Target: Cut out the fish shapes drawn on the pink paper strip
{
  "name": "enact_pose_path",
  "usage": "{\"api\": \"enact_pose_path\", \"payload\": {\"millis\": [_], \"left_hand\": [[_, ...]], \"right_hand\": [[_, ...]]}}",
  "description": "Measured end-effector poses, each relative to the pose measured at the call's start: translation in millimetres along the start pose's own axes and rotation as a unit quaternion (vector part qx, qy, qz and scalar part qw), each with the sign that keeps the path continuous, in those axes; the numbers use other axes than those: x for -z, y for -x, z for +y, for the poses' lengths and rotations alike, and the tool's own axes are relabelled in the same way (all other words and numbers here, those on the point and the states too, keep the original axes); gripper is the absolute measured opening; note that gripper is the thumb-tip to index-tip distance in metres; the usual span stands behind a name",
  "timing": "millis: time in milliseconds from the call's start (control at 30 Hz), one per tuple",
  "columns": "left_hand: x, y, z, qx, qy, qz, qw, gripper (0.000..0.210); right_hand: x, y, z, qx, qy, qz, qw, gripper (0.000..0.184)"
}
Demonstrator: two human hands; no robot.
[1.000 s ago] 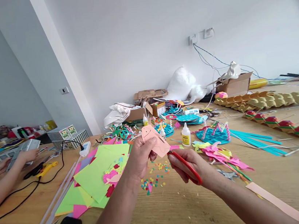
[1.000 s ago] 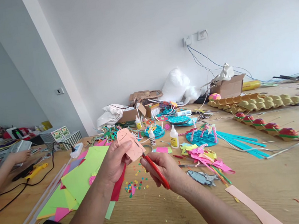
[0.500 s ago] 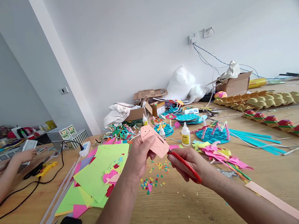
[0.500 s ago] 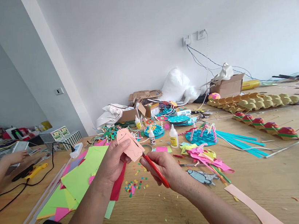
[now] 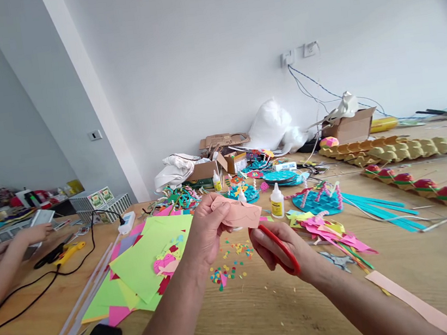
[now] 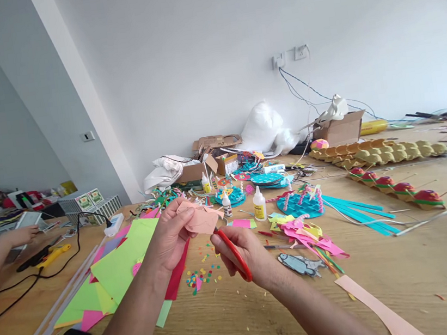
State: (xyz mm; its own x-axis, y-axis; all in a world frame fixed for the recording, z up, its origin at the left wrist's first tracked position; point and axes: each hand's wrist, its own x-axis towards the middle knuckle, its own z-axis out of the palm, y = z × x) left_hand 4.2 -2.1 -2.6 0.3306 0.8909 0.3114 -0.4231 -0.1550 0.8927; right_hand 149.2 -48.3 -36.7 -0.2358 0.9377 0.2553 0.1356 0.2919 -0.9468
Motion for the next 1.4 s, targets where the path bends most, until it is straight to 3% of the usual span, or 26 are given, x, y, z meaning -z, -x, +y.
{"api": "enact_pose_path", "payload": {"millis": [400,667,1000,1400], "left_hand": [[-7.6,7,4,0.046,-0.108,-0.041,0.992,0.032],[-2.9,6,7,0.004,-0.194,-0.069,0.979,0.027],[-9.3,8,3,0.071,-0.058,-0.045,0.995,0.026],[-10.9,8,-4,0.001,-0.145,-0.061,0.988,0.020]], "right_hand": [[-1,3,-1,0.029,-0.043,-0.011,0.999,0.046],[-1,4,1,0.057,-0.078,-0.039,0.995,0.047],[4,1,9,0.081,-0.054,-0.062,0.993,0.047],[-1,-1,21,0.054,-0.088,-0.059,0.993,0.044]]}}
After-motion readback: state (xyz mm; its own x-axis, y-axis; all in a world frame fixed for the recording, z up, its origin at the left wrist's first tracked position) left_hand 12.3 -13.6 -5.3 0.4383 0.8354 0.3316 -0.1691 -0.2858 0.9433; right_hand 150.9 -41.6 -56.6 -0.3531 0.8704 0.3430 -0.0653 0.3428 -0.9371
